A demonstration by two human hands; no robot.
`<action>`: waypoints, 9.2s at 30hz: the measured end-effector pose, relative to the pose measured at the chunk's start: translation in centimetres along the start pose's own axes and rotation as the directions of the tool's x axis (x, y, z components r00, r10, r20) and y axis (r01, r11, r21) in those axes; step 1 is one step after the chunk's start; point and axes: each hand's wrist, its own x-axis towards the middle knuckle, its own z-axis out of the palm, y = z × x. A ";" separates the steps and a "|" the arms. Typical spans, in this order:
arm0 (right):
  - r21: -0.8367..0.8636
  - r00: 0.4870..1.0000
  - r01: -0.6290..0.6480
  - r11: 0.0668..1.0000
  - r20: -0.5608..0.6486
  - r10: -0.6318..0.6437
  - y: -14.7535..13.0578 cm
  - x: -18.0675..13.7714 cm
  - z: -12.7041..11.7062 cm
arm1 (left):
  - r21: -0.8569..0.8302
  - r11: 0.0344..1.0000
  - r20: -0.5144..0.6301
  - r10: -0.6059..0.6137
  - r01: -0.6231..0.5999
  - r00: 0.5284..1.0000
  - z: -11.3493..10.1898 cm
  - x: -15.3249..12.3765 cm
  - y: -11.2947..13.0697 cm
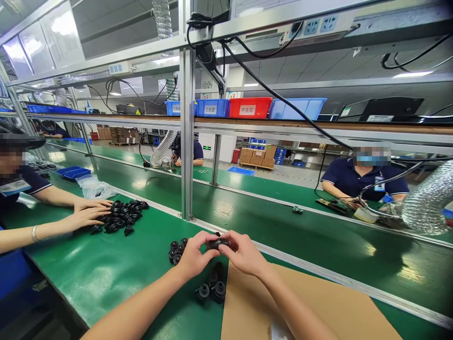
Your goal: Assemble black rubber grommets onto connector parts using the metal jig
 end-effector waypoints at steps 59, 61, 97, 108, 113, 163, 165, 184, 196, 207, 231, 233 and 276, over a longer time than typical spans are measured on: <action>-0.294 0.972 0.038 0.955 0.232 0.033 2.5 -0.6 -1.1 | 0.835 0.479 -0.023 -0.463 0.272 0.886 -6.9 1.8 -1.1; -0.262 0.955 0.060 0.963 0.297 0.021 2.4 -0.7 -0.8 | 0.862 0.436 -0.018 -0.480 0.257 0.877 -6.8 1.5 -1.0; 0.382 0.993 -0.114 0.917 0.051 0.103 5.0 1.0 -0.2 | -0.032 0.983 0.012 -0.183 0.183 0.983 -0.2 0.6 -0.4; 0.615 0.996 -0.092 0.783 0.061 0.069 3.2 1.0 0.3 | -0.171 0.978 -0.026 -0.122 0.115 0.992 0.5 0.0 -1.1; 0.555 0.999 -0.045 0.831 0.006 0.050 2.4 0.9 0.5 | -0.163 0.979 -0.011 -0.125 0.122 0.992 0.3 0.2 -0.8; 0.267 0.987 -0.137 0.954 -0.040 0.153 1.3 0.7 1.3 | -0.071 0.996 -0.038 -0.064 0.061 0.997 -0.3 0.5 -1.0; 0.247 0.987 -0.119 0.962 -0.079 0.143 1.2 0.7 1.0 | -0.142 0.980 -0.030 -0.144 0.138 0.989 -0.3 0.6 -0.9; 0.118 0.996 0.017 0.993 -0.086 -0.007 0.5 0.4 -0.2 | -0.244 0.957 0.007 -0.157 0.154 0.988 -0.2 0.9 -0.8; -0.031 0.983 -0.152 0.988 -0.107 0.148 2.6 0.8 -0.5 | 0.426 0.898 0.034 -0.132 0.106 0.991 -3.8 2.5 -0.2; -0.222 0.954 -0.038 0.974 0.283 0.101 2.8 -0.5 0.1 | 0.756 0.569 0.029 -0.524 0.324 0.851 -7.0 2.0 -2.3; -0.394 1.000 0.018 0.919 0.003 -0.018 8.4 0.7 2.3 | 0.516 0.821 0.085 -0.331 0.242 0.940 -2.9 1.6 -1.3; -0.334 1.000 0.019 0.942 0.027 -0.011 8.4 0.5 2.0 | 0.435 0.866 0.066 -0.305 0.247 0.950 -2.7 1.8 -1.3; 0.187 0.989 0.104 0.977 -0.119 -0.083 0.1 1.2 0.8 | -0.191 0.970 -0.090 -0.168 0.148 0.982 0.4 0.3 -1.6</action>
